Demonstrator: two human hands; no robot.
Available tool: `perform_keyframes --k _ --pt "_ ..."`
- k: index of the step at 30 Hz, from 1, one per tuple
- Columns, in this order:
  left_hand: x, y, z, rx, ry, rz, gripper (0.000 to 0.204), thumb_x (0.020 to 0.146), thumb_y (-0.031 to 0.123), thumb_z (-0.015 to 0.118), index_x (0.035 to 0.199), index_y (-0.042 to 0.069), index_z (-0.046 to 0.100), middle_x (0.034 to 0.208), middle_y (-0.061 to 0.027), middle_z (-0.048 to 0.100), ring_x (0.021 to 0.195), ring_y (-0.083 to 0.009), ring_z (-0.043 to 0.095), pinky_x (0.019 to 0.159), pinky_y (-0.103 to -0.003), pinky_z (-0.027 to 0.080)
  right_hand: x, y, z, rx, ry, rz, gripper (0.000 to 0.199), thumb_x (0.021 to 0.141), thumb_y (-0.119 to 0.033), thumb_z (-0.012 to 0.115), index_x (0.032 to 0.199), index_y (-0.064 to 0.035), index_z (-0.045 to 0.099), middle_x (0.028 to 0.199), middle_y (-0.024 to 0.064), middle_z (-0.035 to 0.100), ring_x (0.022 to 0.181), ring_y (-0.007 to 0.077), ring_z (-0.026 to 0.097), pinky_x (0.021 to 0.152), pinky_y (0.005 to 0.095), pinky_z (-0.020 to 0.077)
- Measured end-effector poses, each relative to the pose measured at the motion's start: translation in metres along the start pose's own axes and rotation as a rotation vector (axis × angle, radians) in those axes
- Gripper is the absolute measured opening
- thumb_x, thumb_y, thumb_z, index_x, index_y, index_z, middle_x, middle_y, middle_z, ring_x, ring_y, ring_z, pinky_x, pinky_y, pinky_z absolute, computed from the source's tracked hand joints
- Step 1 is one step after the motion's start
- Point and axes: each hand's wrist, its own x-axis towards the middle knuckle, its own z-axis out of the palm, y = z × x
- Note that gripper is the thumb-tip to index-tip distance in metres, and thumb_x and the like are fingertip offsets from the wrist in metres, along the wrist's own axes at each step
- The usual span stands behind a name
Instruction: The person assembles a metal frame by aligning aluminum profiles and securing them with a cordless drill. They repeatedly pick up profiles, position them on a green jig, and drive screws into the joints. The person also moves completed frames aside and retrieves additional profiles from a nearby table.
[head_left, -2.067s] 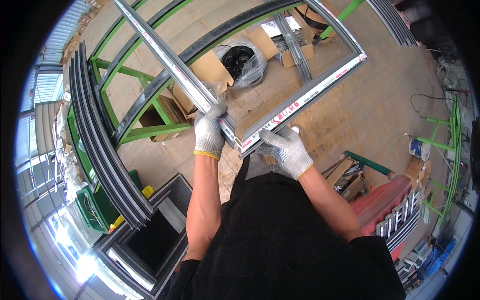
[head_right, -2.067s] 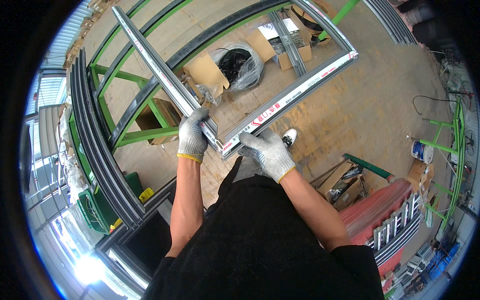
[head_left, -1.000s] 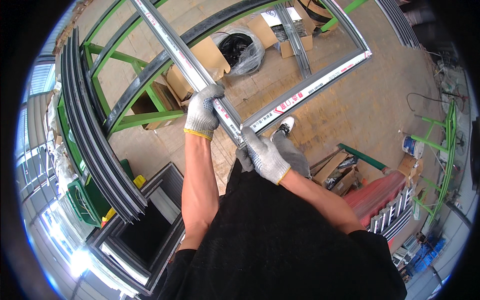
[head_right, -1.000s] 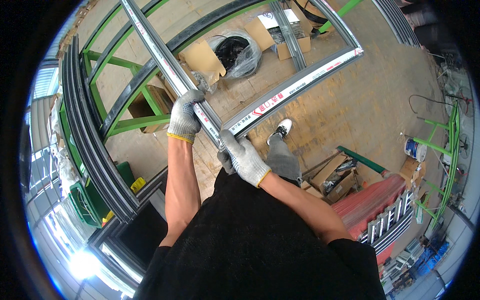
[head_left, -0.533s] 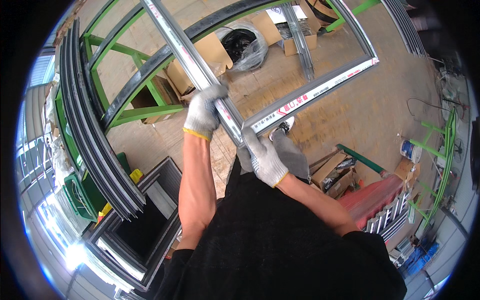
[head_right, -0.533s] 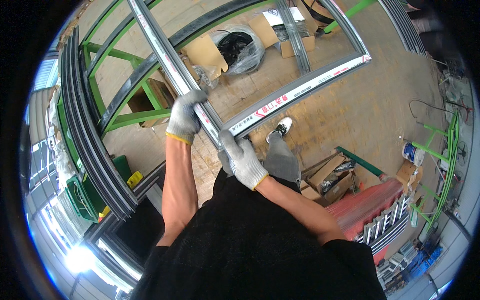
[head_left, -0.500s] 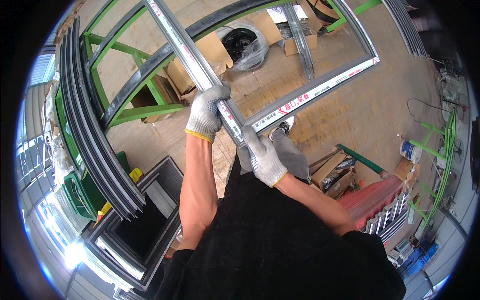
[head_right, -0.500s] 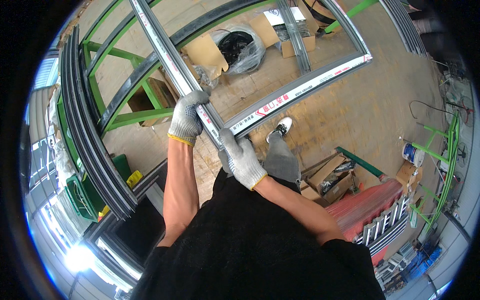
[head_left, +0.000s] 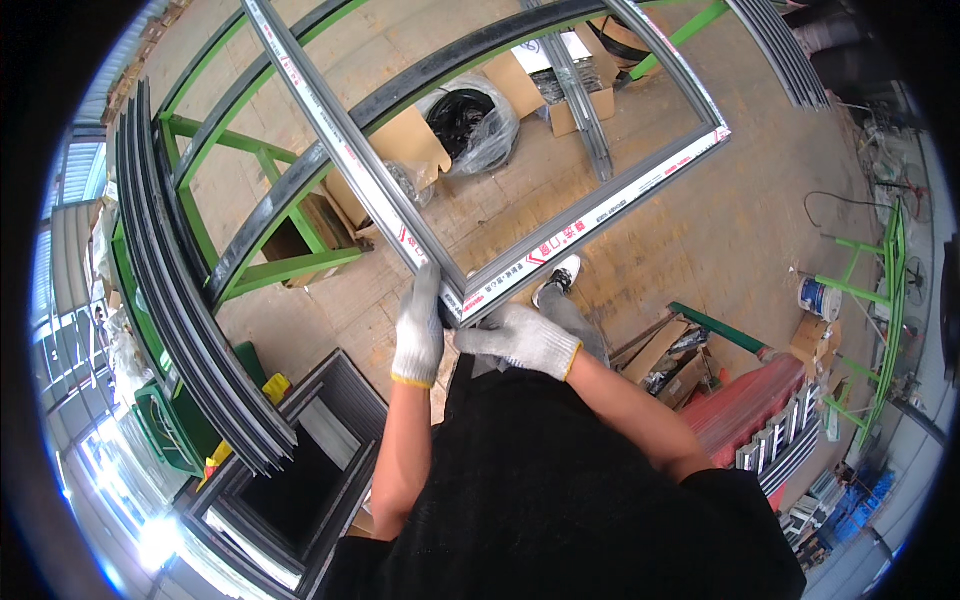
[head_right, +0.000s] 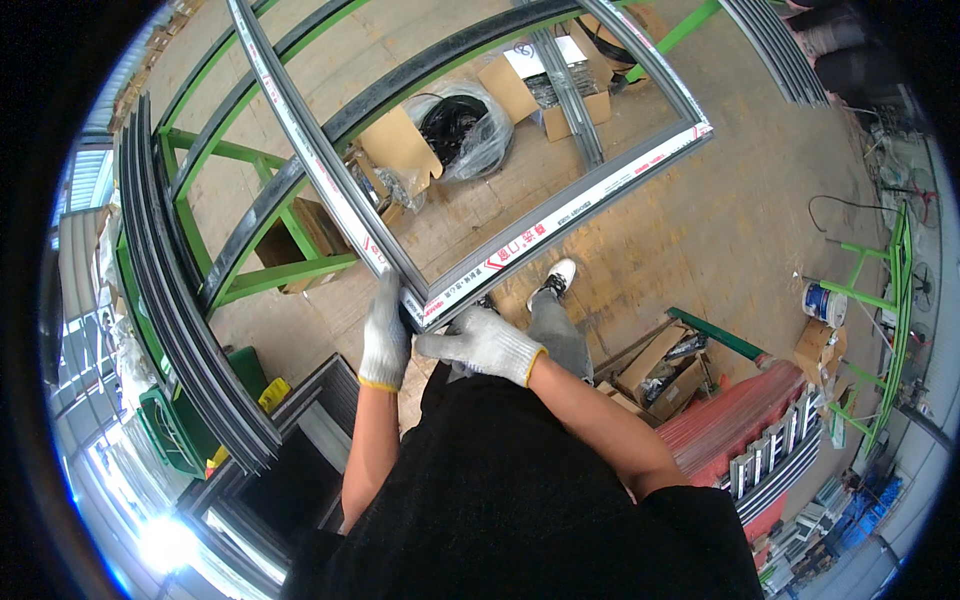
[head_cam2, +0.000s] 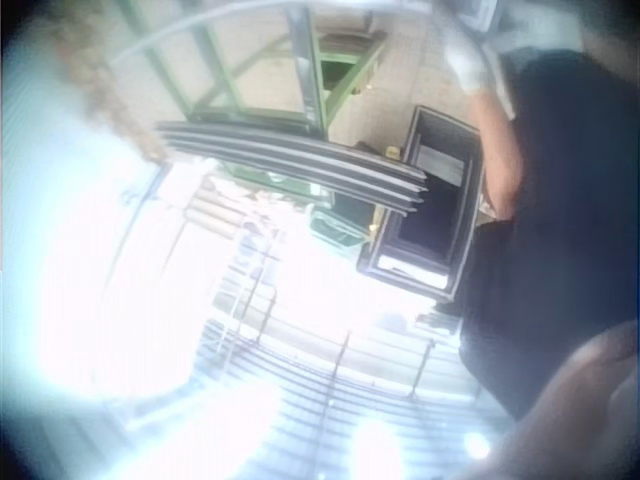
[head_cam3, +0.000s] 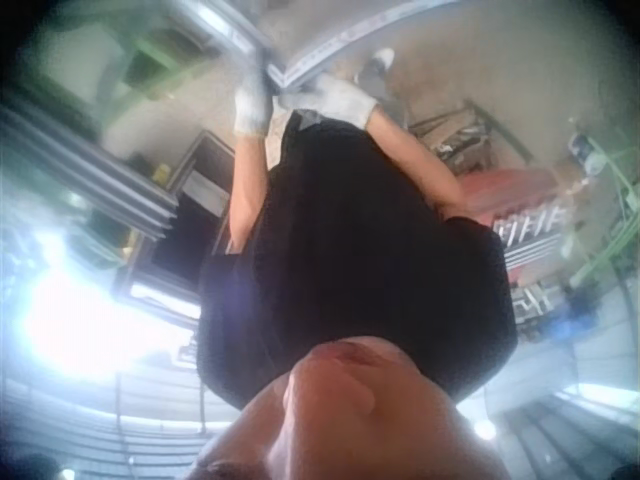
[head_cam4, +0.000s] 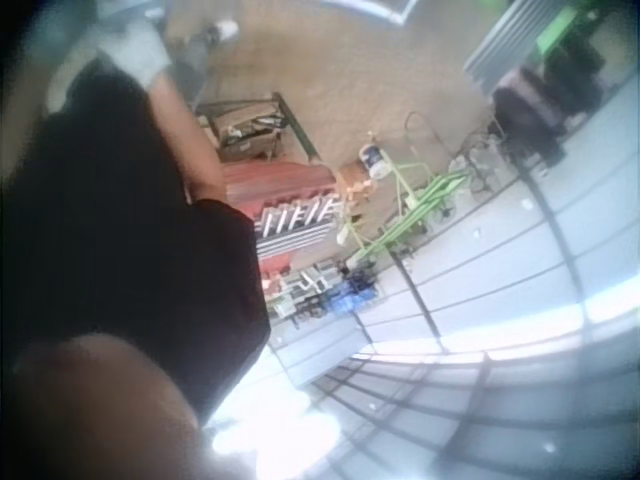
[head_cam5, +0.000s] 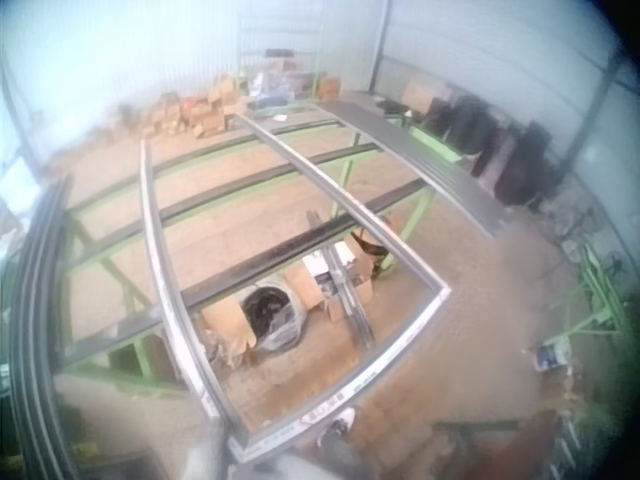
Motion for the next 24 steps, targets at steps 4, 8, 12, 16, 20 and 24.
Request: perform_keyframes --k 4,8,12,16,20,24 --pt "-0.031 -0.017 0.004 -0.086 -0.019 -0.083 0.068 0.109 0.065 0.039 0.094 0.005 0.067 0.076 -0.0026 0.062 0.066 -0.0121 0.055 0.060 -0.029 0.043 -0.015 -0.008 -0.031 0.048 0.196 -0.063 0.043 0.100 -0.033 0.074 0.126 0.0012 0.069 0.111 0.0072 0.074 0.104 0.0166 0.067 0.096 0.0326 0.0533" --pt "-0.044 -0.020 0.007 -0.020 0.010 -0.141 0.067 0.109 0.067 0.038 0.078 0.012 0.058 0.057 0.0008 0.047 0.051 -0.0118 0.044 0.051 -0.030 0.033 -0.016 -0.007 -0.056 0.420 0.336 -0.028 0.045 0.099 -0.043 0.074 0.119 -0.0024 0.070 0.098 0.0030 0.071 0.087 0.0106 0.066 0.074 0.0305 0.0550" --pt "-0.039 -0.026 0.020 -0.326 0.055 -0.120 0.055 0.107 0.063 0.050 0.086 0.012 0.058 0.057 0.0023 0.043 0.045 -0.0118 0.040 0.044 -0.030 0.032 -0.005 0.003 -0.065 0.515 0.276 -0.056 0.045 0.097 -0.041 0.077 0.122 -0.0045 0.070 0.102 0.0018 0.070 0.089 0.0117 0.065 0.076 0.0310 0.0576" --pt "-0.041 -0.025 0.026 -0.429 0.040 -0.115 0.053 0.103 0.066 0.055 0.083 0.018 0.051 0.057 0.0060 0.031 0.045 -0.0113 0.030 0.044 -0.030 0.025 -0.005 -0.004 -0.067 0.530 0.180 -0.077 0.042 0.097 -0.043 0.078 0.119 -0.0079 0.070 0.103 0.0007 0.069 0.089 0.0111 0.065 0.076 0.0306 0.0587" --pt "-0.046 -0.016 0.033 -0.479 0.150 -0.154 0.050 0.104 0.063 0.056 0.082 0.018 0.051 0.058 0.0051 0.033 0.047 -0.0121 0.034 0.045 -0.031 0.028 -0.023 -0.019 -0.110 0.073 0.111 -0.098 0.044 0.099 -0.042 0.073 0.127 -0.0075 0.070 0.095 0.0081 0.070 0.088 0.0208 0.069 0.077 0.0362 0.0565" --pt "-0.053 -0.015 0.039 -0.242 0.329 -0.094 0.049 0.108 0.056 0.053 0.084 0.014 0.057 0.062 0.0004 0.048 0.050 -0.0142 0.044 0.048 -0.033 0.037 -0.064 -0.024 -0.215 -0.469 0.780 0.037 0.042 0.099 -0.045 0.068 0.102 -0.0038 0.076 0.091 0.0225 0.075 0.090 0.0353 0.074 0.078 0.0455 0.0573"
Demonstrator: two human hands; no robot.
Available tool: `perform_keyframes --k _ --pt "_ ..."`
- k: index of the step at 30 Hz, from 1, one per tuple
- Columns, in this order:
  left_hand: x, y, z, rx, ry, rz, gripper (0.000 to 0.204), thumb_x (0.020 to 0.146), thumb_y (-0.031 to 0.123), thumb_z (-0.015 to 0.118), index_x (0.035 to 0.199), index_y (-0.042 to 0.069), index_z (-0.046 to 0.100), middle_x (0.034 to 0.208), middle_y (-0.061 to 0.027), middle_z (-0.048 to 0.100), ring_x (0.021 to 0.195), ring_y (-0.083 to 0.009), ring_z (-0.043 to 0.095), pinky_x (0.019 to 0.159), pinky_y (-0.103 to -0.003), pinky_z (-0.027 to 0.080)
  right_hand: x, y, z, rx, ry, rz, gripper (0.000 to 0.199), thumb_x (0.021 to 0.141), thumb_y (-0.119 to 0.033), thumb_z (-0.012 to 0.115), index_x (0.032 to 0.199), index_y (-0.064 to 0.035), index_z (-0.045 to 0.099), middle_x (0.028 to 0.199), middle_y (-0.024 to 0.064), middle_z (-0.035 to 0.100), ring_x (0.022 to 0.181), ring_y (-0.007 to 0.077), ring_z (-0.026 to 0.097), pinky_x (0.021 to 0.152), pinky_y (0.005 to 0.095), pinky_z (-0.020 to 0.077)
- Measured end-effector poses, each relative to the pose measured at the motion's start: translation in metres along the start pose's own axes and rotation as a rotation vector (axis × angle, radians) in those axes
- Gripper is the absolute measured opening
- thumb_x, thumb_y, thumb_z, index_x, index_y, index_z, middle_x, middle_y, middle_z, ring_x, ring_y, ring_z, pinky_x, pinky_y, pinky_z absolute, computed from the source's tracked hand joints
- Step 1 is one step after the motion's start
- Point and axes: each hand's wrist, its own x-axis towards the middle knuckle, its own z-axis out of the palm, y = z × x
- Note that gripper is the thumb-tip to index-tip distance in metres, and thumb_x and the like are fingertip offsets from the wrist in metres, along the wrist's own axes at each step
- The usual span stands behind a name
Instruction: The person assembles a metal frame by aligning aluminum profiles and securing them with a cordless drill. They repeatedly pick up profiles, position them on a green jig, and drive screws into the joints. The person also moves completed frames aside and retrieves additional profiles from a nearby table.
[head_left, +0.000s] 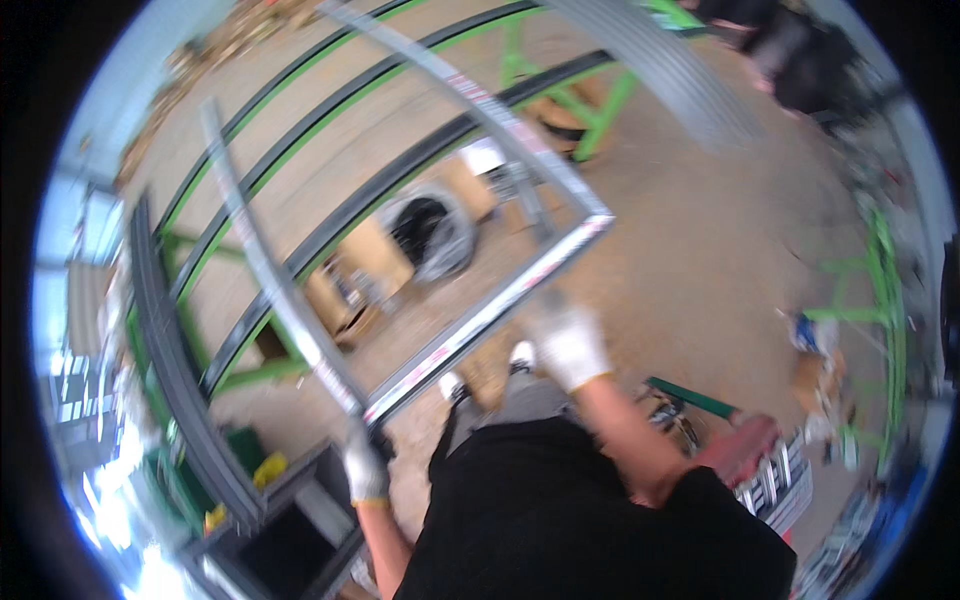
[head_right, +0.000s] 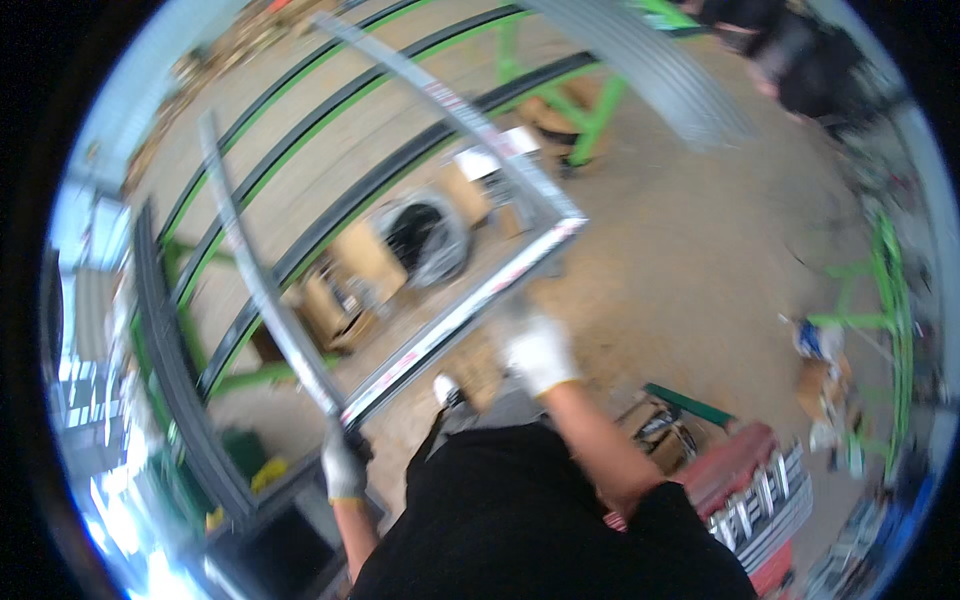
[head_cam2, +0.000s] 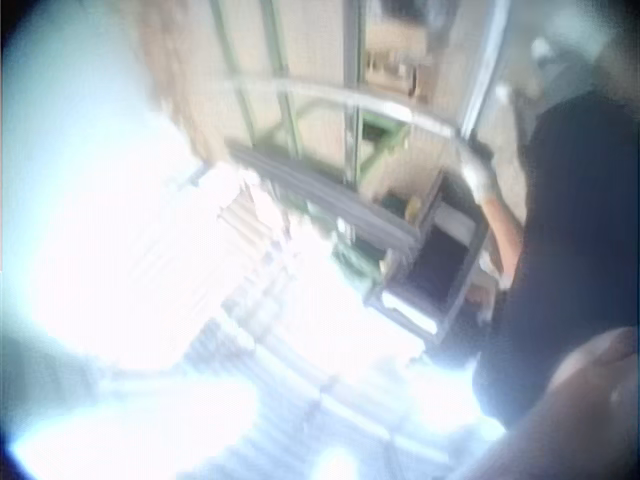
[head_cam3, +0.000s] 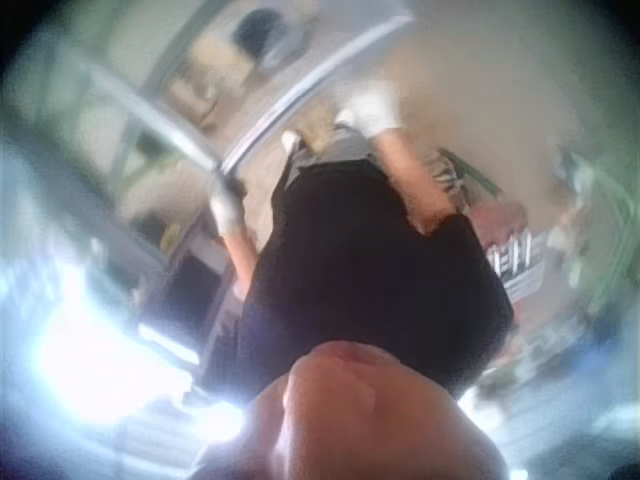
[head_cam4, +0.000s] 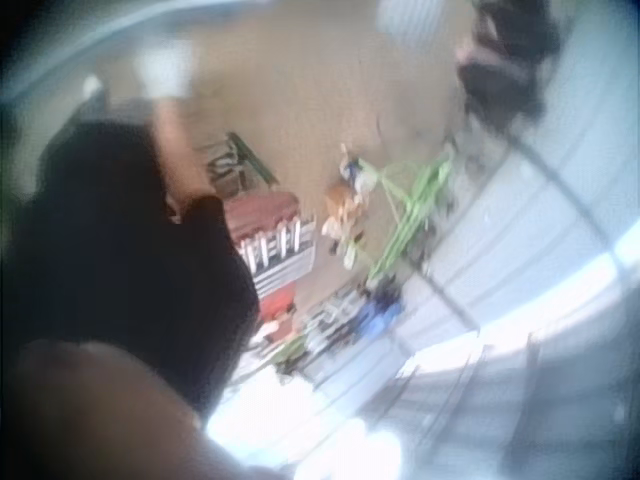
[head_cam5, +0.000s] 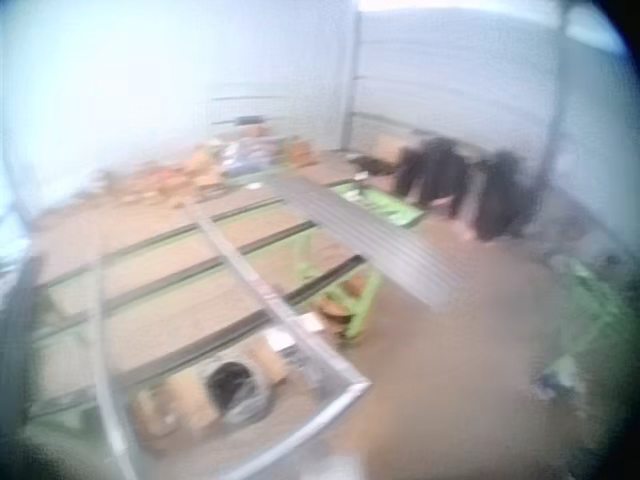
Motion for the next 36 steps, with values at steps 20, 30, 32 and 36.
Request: perform_keyframes --k 20,30,32,36 --pt "0.031 -0.011 -0.029 -0.086 -0.038 -0.004 0.050 0.106 0.059 0.054 0.087 0.014 0.056 0.064 -0.0001 0.049 0.051 -0.0147 0.047 0.049 -0.032 0.038 0.139 -0.024 -0.086 -0.337 0.406 -0.315 0.054 0.107 -0.049 0.048 0.124 -0.0030 0.069 0.112 0.0309 0.072 0.109 0.0505 0.068 0.095 0.0540 0.0536" --pt "0.061 -0.074 -0.095 0.402 -0.530 0.174 0.008 0.102 0.007 0.061 0.101 0.003 0.068 0.086 -0.0050 0.064 0.075 -0.0138 0.060 0.064 -0.028 0.050 -0.021 0.042 -0.045 -0.070 0.880 -0.110 0.039 0.102 -0.035 0.063 0.118 -0.0016 0.073 0.117 0.0273 0.072 0.109 0.0461 0.069 0.097 0.0498 0.0555" --pt "0.066 -0.066 -0.069 0.635 -0.851 0.808 0.010 0.103 0.009 0.062 0.106 0.002 0.068 0.085 -0.0049 0.065 0.071 -0.0135 0.059 0.062 -0.027 0.050 -0.071 0.065 -0.010 -0.033 0.841 0.097 0.040 0.102 -0.036 0.061 0.119 -0.0020 0.072 0.119 0.0267 0.071 0.113 0.0457 0.067 0.098 0.0500 0.0543" --pt "0.048 -0.034 -0.021 0.467 -0.760 -0.208 0.018 0.105 0.019 0.066 0.112 0.002 0.069 0.084 -0.0022 0.063 0.065 -0.0096 0.055 0.055 -0.022 0.044 -0.186 0.115 0.049 0.100 0.837 0.389 0.039 0.100 -0.037 0.062 0.118 -0.0036 0.071 0.114 0.0257 0.072 0.108 0.0451 0.068 0.095 0.0509 0.0543"
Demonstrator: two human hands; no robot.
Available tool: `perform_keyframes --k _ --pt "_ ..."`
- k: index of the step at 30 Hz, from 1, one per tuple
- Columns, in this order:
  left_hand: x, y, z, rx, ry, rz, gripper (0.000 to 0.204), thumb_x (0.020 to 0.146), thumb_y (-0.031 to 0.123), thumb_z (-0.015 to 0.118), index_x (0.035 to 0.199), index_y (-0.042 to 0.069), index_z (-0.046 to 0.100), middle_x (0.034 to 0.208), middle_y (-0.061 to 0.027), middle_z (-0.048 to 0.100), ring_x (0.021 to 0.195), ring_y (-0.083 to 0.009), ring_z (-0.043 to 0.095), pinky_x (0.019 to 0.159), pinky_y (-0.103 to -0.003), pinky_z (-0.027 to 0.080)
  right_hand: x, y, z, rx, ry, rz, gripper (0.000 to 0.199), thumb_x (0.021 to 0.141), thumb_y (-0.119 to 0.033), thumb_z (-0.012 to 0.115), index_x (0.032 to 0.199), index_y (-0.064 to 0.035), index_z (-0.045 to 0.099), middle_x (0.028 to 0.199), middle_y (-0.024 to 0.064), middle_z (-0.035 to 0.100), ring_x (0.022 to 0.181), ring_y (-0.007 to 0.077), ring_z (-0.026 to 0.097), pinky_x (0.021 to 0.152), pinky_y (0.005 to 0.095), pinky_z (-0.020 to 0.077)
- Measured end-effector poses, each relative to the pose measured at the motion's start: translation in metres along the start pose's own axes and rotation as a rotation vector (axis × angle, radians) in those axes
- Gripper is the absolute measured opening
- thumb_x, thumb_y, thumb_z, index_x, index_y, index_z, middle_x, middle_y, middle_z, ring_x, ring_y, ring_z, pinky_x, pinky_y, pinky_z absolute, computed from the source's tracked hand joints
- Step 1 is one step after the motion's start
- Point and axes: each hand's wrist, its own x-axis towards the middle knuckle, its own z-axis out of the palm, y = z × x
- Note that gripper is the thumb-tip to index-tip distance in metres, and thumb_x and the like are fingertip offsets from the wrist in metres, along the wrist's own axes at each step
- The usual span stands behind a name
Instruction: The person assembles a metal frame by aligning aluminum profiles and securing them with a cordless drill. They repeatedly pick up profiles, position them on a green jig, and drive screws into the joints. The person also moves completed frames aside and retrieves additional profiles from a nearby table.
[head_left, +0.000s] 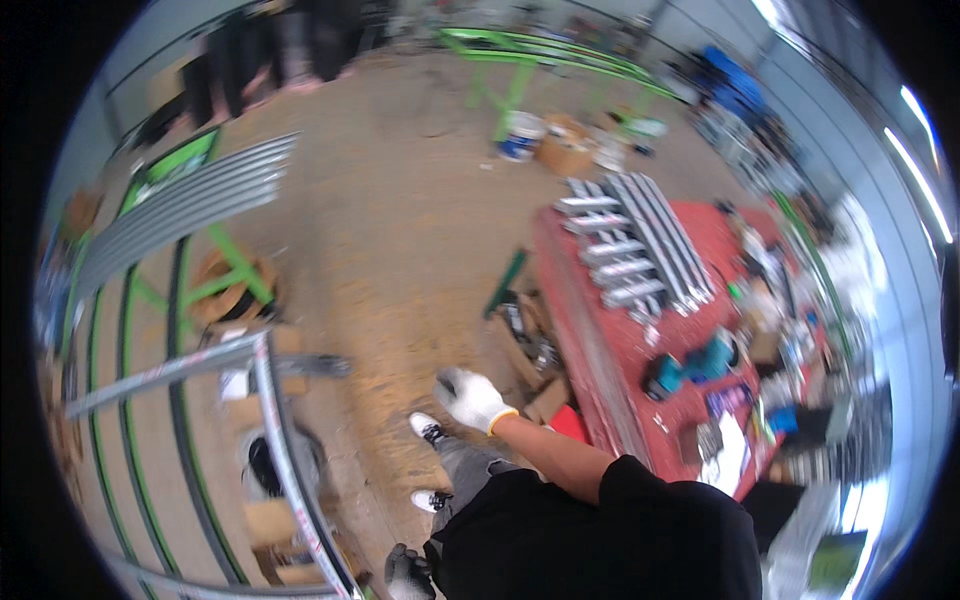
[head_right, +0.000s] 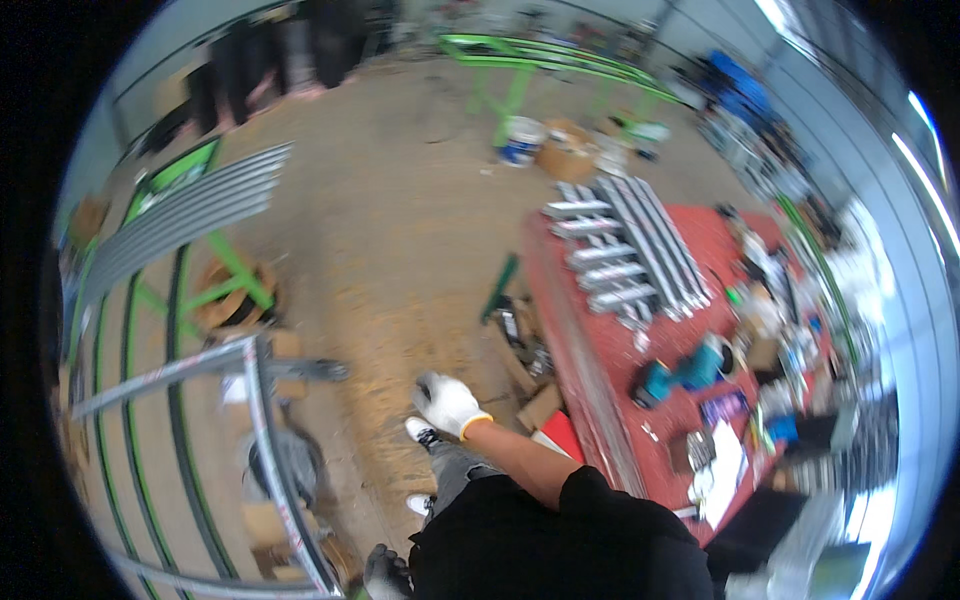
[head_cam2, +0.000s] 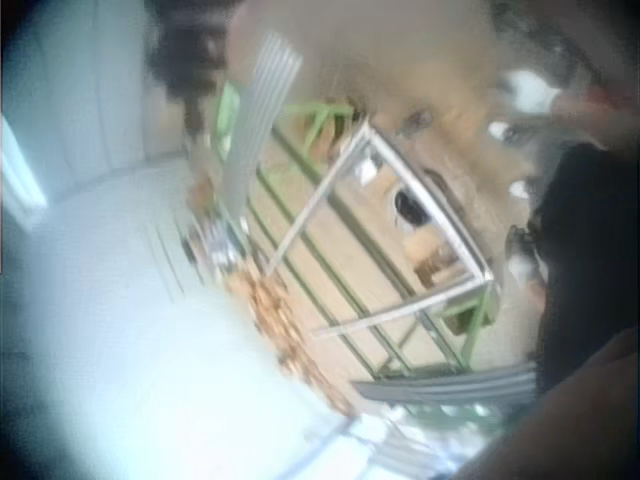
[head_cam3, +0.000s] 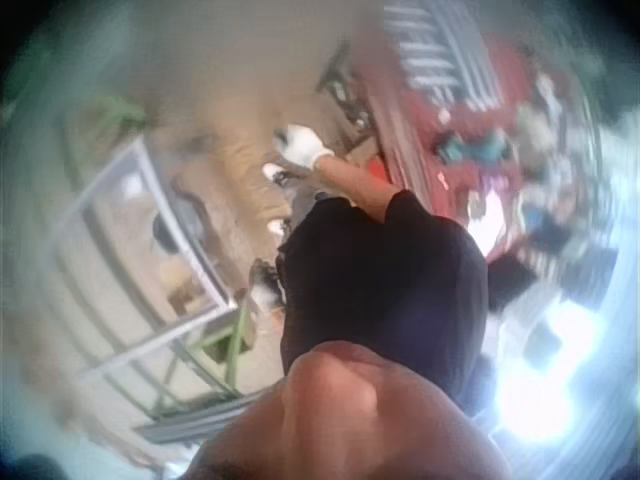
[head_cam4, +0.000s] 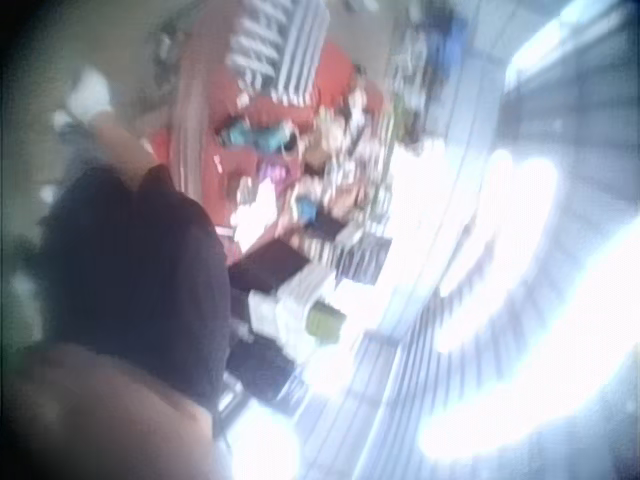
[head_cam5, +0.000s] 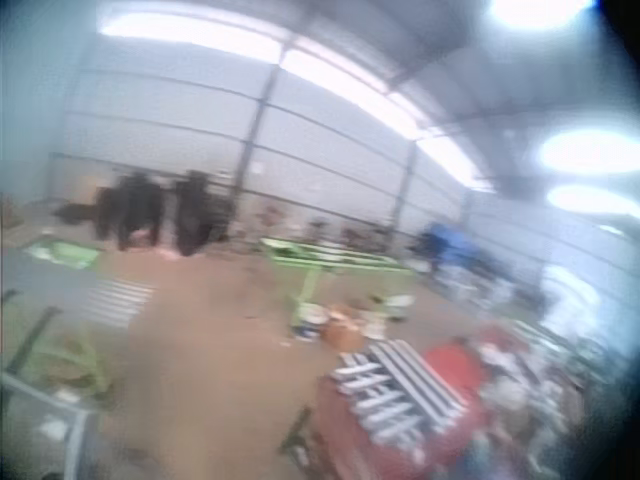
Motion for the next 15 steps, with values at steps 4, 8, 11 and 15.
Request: perform_keyframes --k 4,8,11,15 --pt "0.000 0.044 0.039 0.193 -0.227 -0.013 0.019 0.105 0.019 0.065 0.113 0.001 0.067 0.084 -0.0029 0.062 0.064 -0.0104 0.054 0.054 -0.022 0.043 -0.076 0.071 -0.058 -0.026 0.196 0.333 0.041 0.096 -0.035 0.065 0.123 -0.0048 0.070 0.110 0.0241 0.074 0.106 0.0439 0.070 0.096 0.0489 0.0550" --pt "0.012 0.062 0.075 0.417 -0.320 0.061 0.030 0.102 0.016 0.069 0.126 -0.001 0.064 0.086 -0.0061 0.064 0.066 -0.0161 0.056 0.055 -0.025 0.046 -0.132 0.125 -0.133 -0.002 0.856 0.703 0.040 0.090 -0.031 0.069 0.119 -0.0040 0.065 0.105 0.0274 0.073 0.100 0.0464 0.071 0.093 0.0538 0.0561" --pt "0.031 0.077 0.107 0.329 -0.609 -0.003 0.014 0.100 0.015 0.069 0.104 0.003 0.065 0.080 -0.0039 0.060 0.063 -0.0138 0.055 0.053 -0.025 0.045 -0.174 0.167 -0.194 -0.083 1.040 0.855 0.053 0.086 -0.039 0.073 0.122 -0.0007 0.063 0.114 0.0305 0.069 0.105 0.0502 0.068 0.091 0.0566 0.0541" --pt "0.021 0.073 0.153 0.408 -0.575 0.023 0.020 0.100 0.024 0.070 0.092 0.008 0.063 0.071 0.0003 0.054 0.056 -0.0120 0.048 0.051 -0.026 0.037 -0.175 0.230 -0.236 -0.088 1.118 0.714 0.051 0.091 -0.036 0.076 0.124 0.0011 0.064 0.116 0.0213 0.070 0.106 0.0374 0.066 0.095 0.0487 0.0516"
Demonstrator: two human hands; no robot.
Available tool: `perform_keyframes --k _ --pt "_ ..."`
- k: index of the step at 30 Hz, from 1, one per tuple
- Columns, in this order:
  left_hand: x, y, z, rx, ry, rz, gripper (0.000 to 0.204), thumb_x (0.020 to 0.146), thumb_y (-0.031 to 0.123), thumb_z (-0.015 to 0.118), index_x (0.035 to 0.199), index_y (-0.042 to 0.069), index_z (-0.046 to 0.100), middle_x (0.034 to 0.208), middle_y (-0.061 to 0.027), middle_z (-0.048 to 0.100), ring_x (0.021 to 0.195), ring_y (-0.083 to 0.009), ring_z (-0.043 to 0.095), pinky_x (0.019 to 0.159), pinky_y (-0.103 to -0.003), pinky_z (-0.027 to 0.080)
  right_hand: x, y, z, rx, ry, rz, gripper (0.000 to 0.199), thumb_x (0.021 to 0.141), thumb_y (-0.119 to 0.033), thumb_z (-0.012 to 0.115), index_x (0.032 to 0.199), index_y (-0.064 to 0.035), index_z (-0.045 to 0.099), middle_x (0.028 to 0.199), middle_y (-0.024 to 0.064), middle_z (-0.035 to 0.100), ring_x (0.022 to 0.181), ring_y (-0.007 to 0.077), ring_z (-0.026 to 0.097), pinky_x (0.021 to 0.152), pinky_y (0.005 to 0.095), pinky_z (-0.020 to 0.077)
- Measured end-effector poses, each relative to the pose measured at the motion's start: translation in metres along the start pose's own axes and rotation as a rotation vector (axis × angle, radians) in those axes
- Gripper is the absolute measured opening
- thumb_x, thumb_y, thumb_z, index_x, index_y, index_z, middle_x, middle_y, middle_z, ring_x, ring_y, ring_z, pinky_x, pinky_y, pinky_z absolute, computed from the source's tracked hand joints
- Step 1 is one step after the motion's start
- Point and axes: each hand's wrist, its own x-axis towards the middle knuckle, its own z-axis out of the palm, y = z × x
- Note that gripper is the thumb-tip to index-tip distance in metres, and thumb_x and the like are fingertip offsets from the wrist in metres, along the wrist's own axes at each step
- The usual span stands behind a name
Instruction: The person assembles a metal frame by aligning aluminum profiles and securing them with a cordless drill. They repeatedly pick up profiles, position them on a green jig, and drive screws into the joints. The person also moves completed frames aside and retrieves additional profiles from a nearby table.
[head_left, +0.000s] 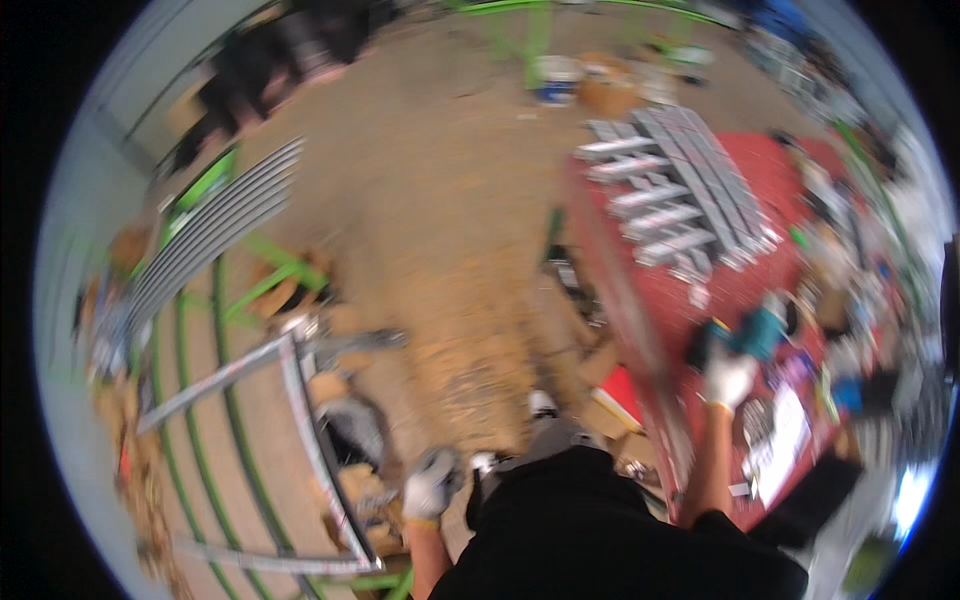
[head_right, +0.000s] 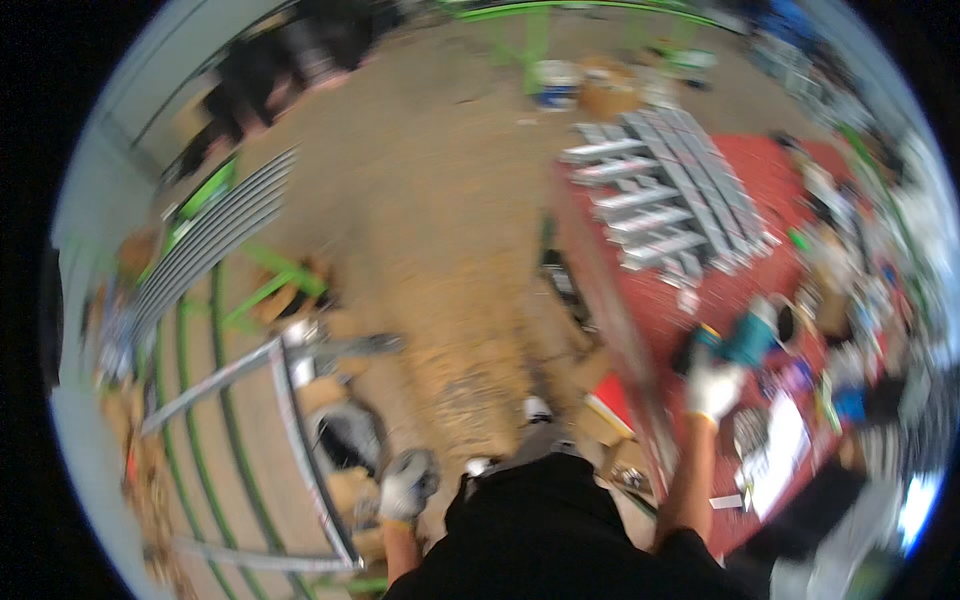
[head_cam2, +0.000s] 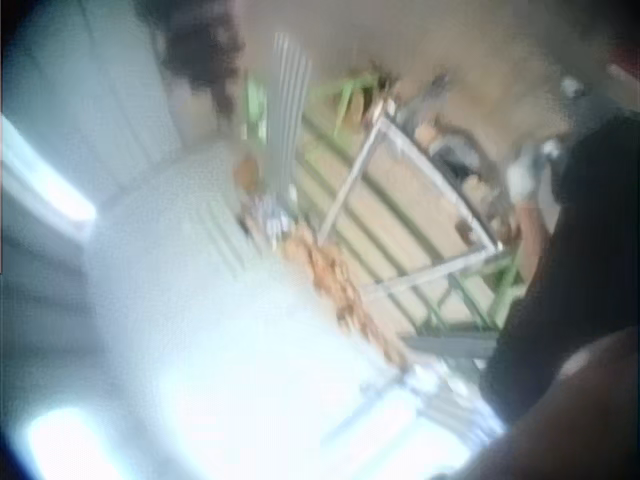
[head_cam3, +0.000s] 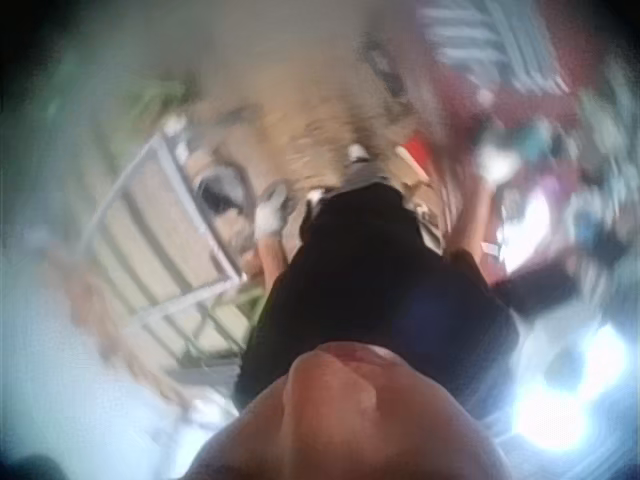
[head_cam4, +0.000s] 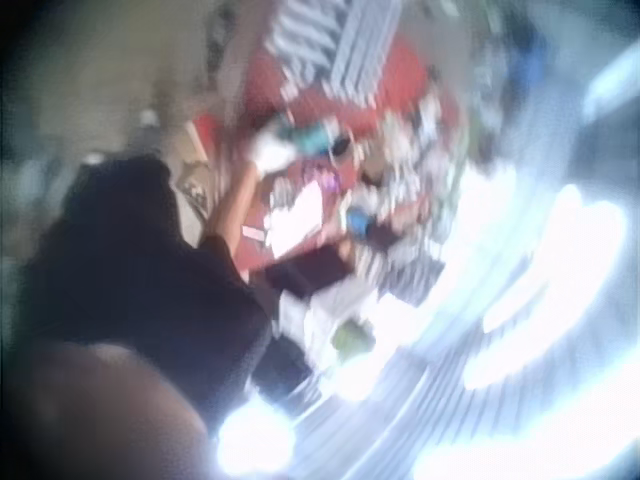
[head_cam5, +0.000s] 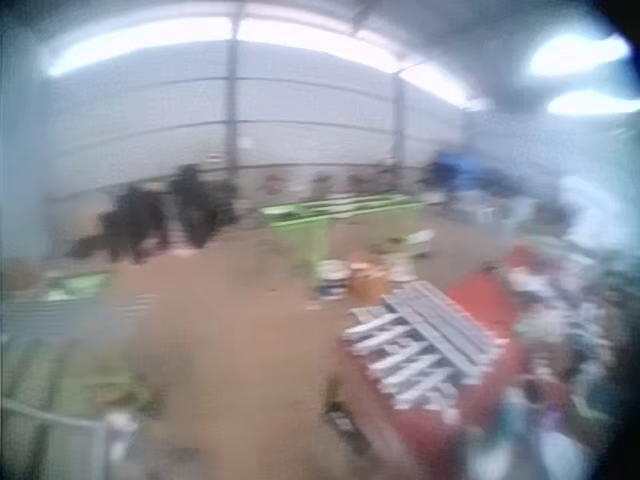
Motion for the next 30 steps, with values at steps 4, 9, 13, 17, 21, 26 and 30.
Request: perform_keyframes --k 4,9,13,17,21,26,30 --pt "0.013 0.021 0.043 0.180 -0.102 -0.039 0.023 0.101 0.027 0.071 0.093 0.006 0.065 0.077 -0.0012 0.059 0.063 -0.0108 0.052 0.055 -0.026 0.040 0.046 0.024 0.034 0.276 0.108 -0.206 0.033 0.096 -0.016 0.075 0.122 0.0026 0.067 0.117 0.0075 0.070 0.102 0.0196 0.062 0.100 0.0375 0.0503" --pt "0.023 0.034 0.084 0.044 -0.193 0.097 0.021 0.100 0.024 0.072 0.099 0.004 0.069 0.081 -0.0023 0.063 0.069 -0.0105 0.056 0.061 -0.026 0.043 0.077 0.005 0.044 0.602 -0.153 -0.042 0.041 0.095 -0.004 0.066 0.135 0.0048 0.063 0.125 0.0074 0.069 0.105 0.0199 0.063 0.096 0.0346 0.0510" --pt "0.024 0.048 0.095 0.057 -0.193 0.090 0.022 0.101 0.023 0.070 0.109 0.002 0.069 0.092 -0.0065 0.069 0.076 -0.0120 0.061 0.065 -0.026 0.047 0.047 -0.040 0.057 0.833 -0.572 -0.037 0.034 0.093 -0.002 0.064 0.127 0.0002 0.068 0.109 0.0050 0.068 0.093 0.0166 0.063 0.086 0.0325 0.0535" --pt "0.029 0.066 0.096 -0.114 -0.128 0.114 0.027 0.104 0.026 0.067 0.114 0.001 0.069 0.097 -0.0080 0.071 0.077 -0.0123 0.061 0.064 -0.025 0.047 -0.012 -0.109 0.091 0.845 -0.972 -0.152 0.027 0.088 -0.003 0.073 0.115 -0.0043 0.070 0.107 0.0039 0.068 0.095 0.0170 0.065 0.085 0.0332 0.0543" --pt "0.038 0.091 0.077 -0.336 -0.011 0.127 0.038 0.105 0.035 0.066 0.114 -0.002 0.067 0.092 -0.0096 0.071 0.071 -0.0138 0.061 0.054 -0.025 0.044 -0.073 -0.199 0.112 0.741 -1.251 -0.673 0.030 0.089 -0.009 0.076 0.119 -0.0073 0.073 0.113 0.0046 0.071 0.102 0.0201 0.068 0.087 0.0353 0.0554" --pt "0.050 0.135 0.024 -0.545 0.106 0.330 0.033 0.103 0.037 0.069 0.096 0.005 0.061 0.072 -0.0087 0.062 0.050 -0.0155 0.051 0.041 -0.024 0.037 -0.138 -0.315 0.127 0.380 -1.211 -1.653 0.034 0.086 -0.023 0.080 0.119 -0.0159 0.076 0.121 0.0085 0.075 0.108 0.0303 0.073 0.084 0.0405 0.0598" --pt "0.060 0.171 -0.007 -0.878 0.237 0.418 0.028 0.104 0.037 0.068 0.094 0.013 0.056 0.066 -0.0034 0.052 0.047 -0.0145 0.046 0.040 -0.026 0.035 -0.181 -0.366 0.148 0.542 -1.251 -1.873 0.036 0.085 -0.027 0.082 0.119 -0.0153 0.077 0.115 0.0089 0.077 0.096 0.0314 0.075 0.081 0.0394 0.0607"
